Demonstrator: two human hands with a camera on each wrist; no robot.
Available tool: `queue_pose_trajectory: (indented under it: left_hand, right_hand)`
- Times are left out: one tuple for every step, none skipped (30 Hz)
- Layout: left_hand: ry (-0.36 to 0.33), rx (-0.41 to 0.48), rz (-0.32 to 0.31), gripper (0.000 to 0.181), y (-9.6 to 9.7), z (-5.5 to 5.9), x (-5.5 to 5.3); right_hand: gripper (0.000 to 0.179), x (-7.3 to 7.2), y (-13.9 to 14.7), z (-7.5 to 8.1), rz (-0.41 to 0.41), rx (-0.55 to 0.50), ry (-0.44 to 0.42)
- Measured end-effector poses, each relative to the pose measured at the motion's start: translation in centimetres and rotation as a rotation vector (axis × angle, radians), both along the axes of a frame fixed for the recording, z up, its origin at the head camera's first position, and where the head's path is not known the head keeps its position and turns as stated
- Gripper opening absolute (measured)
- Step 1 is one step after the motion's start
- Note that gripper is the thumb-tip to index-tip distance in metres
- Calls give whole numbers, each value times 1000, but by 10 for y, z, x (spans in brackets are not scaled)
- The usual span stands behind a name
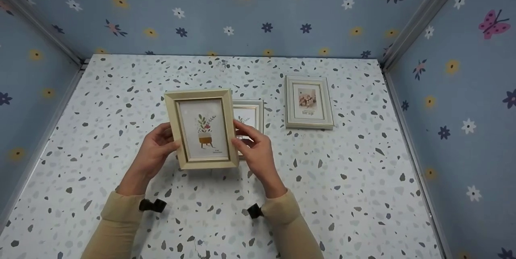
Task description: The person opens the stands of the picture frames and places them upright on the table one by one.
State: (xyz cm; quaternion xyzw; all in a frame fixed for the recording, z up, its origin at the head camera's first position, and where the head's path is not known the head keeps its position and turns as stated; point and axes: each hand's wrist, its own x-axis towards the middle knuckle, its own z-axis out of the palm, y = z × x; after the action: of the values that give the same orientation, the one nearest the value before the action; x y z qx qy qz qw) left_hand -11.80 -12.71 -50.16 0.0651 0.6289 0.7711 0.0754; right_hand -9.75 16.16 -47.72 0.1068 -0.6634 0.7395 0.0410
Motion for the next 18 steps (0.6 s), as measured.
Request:
queue_pose_trajectory:
  left_hand:
    - [14, -12, 9, 50, -1, 1, 0]
    - [27, -26, 18, 51, -1, 2, 0]
    - [38, -44, 28, 51, -2, 3, 0]
    - [46, -58, 37, 52, -2, 4, 0]
    - [54, -72, 46, 52, -2, 5, -1]
    - [62, -86, 56, 52, -2, 6, -1]
    - [68, -99, 67, 51, -3, 6, -2]
    - [76, -110, 81, 51, -3, 7, -2]
    - [84, -121, 96, 51, -4, 7, -3]
    - [90, -136, 112, 51, -5, 7, -3]
    - [95, -150, 129, 51, -6, 7, -4]
    - [98, -162, 146, 51, -8, 7, -4]
    - [99, -173, 163, 51, -9, 7, -4]
    - [100, -183, 177, 51, -11, 8, -4]
    - [96, -195, 191, 52, -12, 9, -3]
    - [91, -210, 204, 52, -12, 11, -2]
    - [87, -225, 214, 52, -13, 15, -1]
    - [82, -249, 225, 52, -13, 19, 1]
  right_hand:
    - [45, -1, -1, -1, -9, 13, 3]
    - [45, -2, -2, -1, -16, 23, 7]
    - [45, -3, -3, -2, -24, 30, 8]
    - [45, -4, -5, -2, -34, 35, 10]
    - [46, -5, -6, -2, -44, 38, 11]
    - [46, -6, -8, -3, -52, 37, 11]
    - [46, -7, -10, -3, -59, 32, 11]
    - [46, -9, -13, -3, -66, 31, 12]
    - [46, -11, -16, -4, -72, 35, 11]
    - [47, -12, -19, -4, -78, 44, 8]
    - [47, -15, -22, -5, -81, 53, 6]
    - [47, -17, -25, -5, -83, 62, 1]
    - [47, -19, -29, -6, -86, 75, -1]
    - [47, -21, -32, -7, -90, 92, -1]
    - [46, -23, -35, -7, -93, 101, -2]
    - [46, -25, -38, -8, -95, 106, 0]
    - [45, -27, -40, -10, -98, 109, 6]
    - [45, -29, -43, -11, -100, 111, 11]
